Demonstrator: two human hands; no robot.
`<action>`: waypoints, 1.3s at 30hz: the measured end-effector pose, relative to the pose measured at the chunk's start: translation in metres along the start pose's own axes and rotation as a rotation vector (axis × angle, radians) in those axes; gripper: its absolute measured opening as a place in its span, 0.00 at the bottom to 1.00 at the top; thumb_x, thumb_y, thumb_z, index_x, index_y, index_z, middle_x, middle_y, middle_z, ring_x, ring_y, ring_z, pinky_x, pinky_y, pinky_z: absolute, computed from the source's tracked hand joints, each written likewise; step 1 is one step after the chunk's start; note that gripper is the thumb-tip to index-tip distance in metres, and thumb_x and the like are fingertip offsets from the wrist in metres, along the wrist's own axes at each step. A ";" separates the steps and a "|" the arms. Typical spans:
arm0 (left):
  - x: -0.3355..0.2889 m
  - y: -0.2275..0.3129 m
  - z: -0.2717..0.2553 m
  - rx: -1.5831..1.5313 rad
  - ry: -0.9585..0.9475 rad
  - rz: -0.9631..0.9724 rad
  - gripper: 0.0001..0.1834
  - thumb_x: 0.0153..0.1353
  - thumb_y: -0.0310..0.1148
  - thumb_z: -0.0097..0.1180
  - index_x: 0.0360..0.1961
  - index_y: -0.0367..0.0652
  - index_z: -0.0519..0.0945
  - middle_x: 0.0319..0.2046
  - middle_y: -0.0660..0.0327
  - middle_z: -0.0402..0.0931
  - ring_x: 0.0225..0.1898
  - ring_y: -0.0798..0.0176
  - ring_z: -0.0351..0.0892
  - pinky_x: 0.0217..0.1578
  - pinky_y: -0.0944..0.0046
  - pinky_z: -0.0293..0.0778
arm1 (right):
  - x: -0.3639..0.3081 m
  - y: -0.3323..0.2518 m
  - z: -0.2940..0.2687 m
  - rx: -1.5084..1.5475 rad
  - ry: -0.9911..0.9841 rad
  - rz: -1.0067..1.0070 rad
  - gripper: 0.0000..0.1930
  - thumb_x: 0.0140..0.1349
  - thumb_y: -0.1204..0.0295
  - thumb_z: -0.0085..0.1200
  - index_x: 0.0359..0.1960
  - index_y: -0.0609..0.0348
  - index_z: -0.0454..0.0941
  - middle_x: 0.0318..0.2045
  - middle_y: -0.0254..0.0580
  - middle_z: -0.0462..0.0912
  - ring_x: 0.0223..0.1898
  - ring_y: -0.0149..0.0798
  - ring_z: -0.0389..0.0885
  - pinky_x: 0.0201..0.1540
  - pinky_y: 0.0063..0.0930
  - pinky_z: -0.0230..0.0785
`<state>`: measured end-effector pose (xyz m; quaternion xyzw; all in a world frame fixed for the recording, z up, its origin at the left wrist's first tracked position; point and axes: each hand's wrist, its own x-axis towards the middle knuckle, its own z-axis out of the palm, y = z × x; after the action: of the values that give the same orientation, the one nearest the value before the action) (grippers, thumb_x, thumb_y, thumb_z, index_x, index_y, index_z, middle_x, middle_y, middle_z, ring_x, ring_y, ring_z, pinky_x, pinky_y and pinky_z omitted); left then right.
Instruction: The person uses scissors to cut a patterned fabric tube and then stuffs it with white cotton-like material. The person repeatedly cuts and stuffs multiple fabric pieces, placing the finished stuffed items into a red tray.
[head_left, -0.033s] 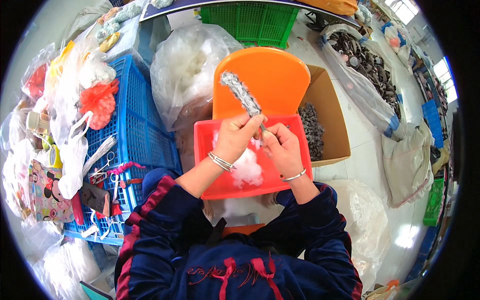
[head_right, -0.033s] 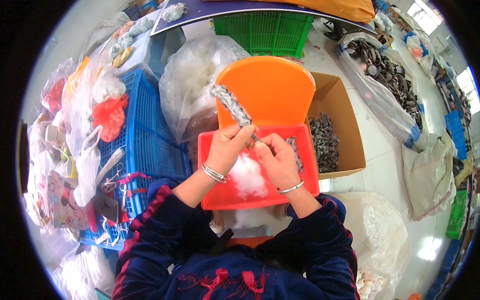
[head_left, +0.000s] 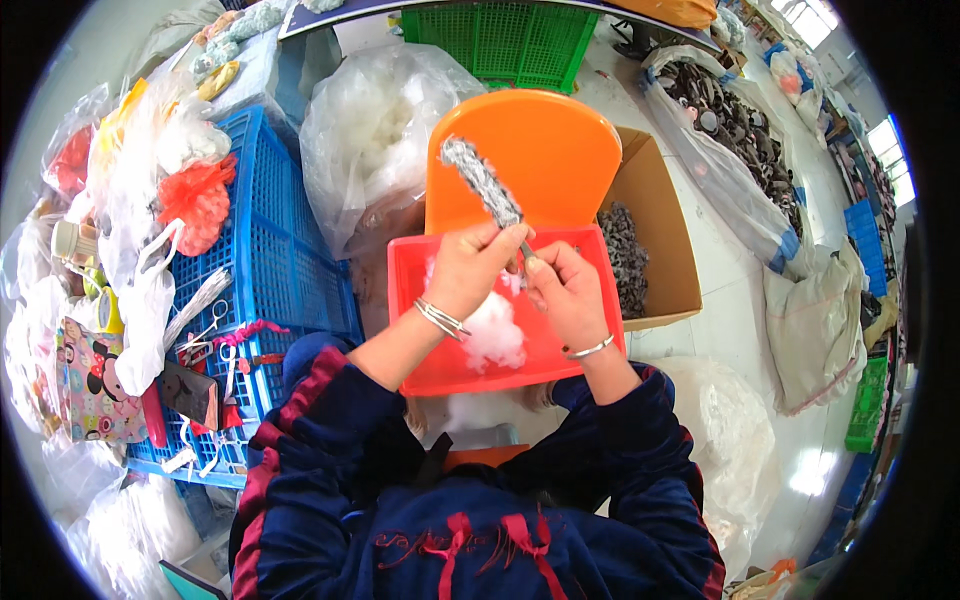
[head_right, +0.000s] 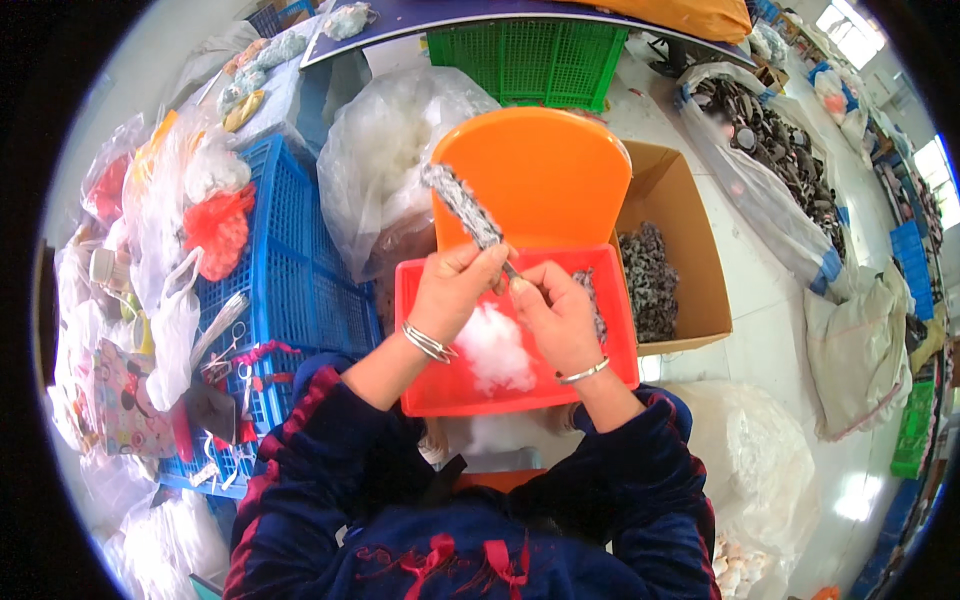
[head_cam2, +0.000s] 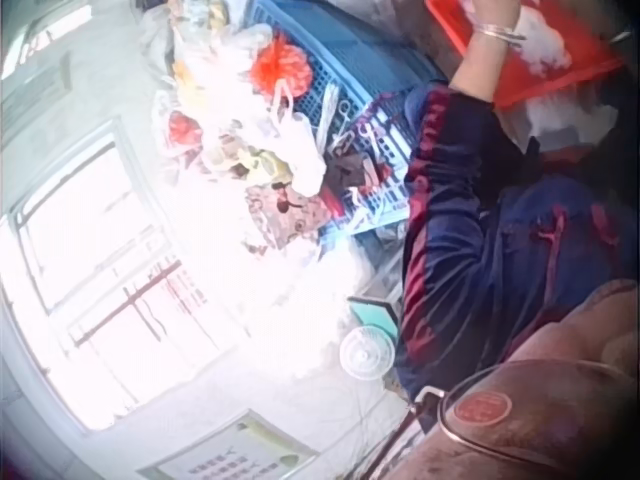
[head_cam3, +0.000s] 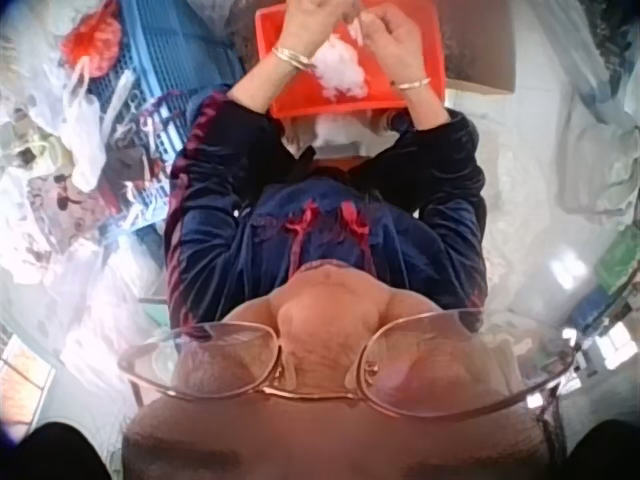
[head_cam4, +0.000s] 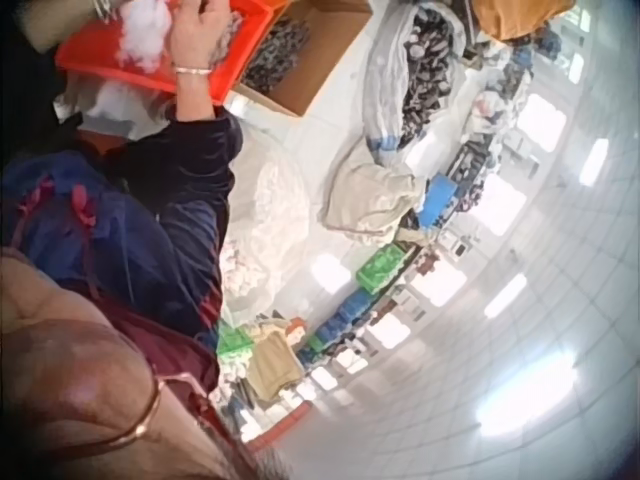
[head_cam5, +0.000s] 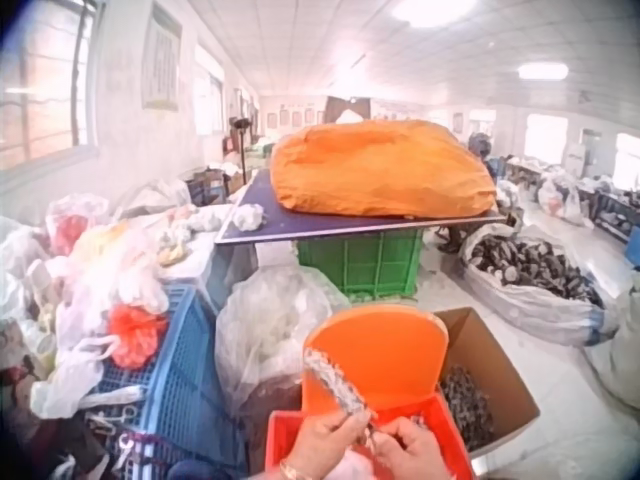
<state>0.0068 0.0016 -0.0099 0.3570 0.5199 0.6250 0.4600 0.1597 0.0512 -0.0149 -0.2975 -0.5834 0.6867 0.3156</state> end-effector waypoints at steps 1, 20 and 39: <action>0.000 0.005 -0.003 -0.021 -0.011 -0.015 0.13 0.64 0.35 0.57 0.38 0.34 0.83 0.22 0.67 0.75 0.24 0.76 0.72 0.27 0.74 0.69 | 0.001 -0.004 -0.002 -0.019 -0.004 0.001 0.05 0.66 0.74 0.51 0.33 0.61 0.72 0.24 0.25 0.72 0.26 0.18 0.66 0.28 0.14 0.60; 0.032 0.035 -0.056 -0.183 0.238 0.075 0.10 0.62 0.33 0.61 0.31 0.34 0.81 0.21 0.65 0.75 0.22 0.74 0.69 0.25 0.75 0.65 | 0.013 0.049 0.024 -1.092 -0.264 0.029 0.27 0.49 0.52 0.64 0.40 0.64 0.74 0.34 0.56 0.81 0.39 0.54 0.82 0.42 0.41 0.74; 0.021 0.049 -0.074 0.244 -0.426 -0.153 0.13 0.62 0.34 0.58 0.28 0.33 0.82 0.51 0.63 0.77 0.27 0.79 0.71 0.32 0.75 0.70 | 0.018 0.011 -0.044 -0.375 -0.284 -0.036 0.22 0.42 0.88 0.41 0.41 0.66 0.77 0.34 0.34 0.75 0.37 0.29 0.73 0.41 0.22 0.66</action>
<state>-0.0786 -0.0045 0.0224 0.4930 0.5083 0.4316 0.5588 0.1815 0.0908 -0.0329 -0.2407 -0.7445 0.5955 0.1818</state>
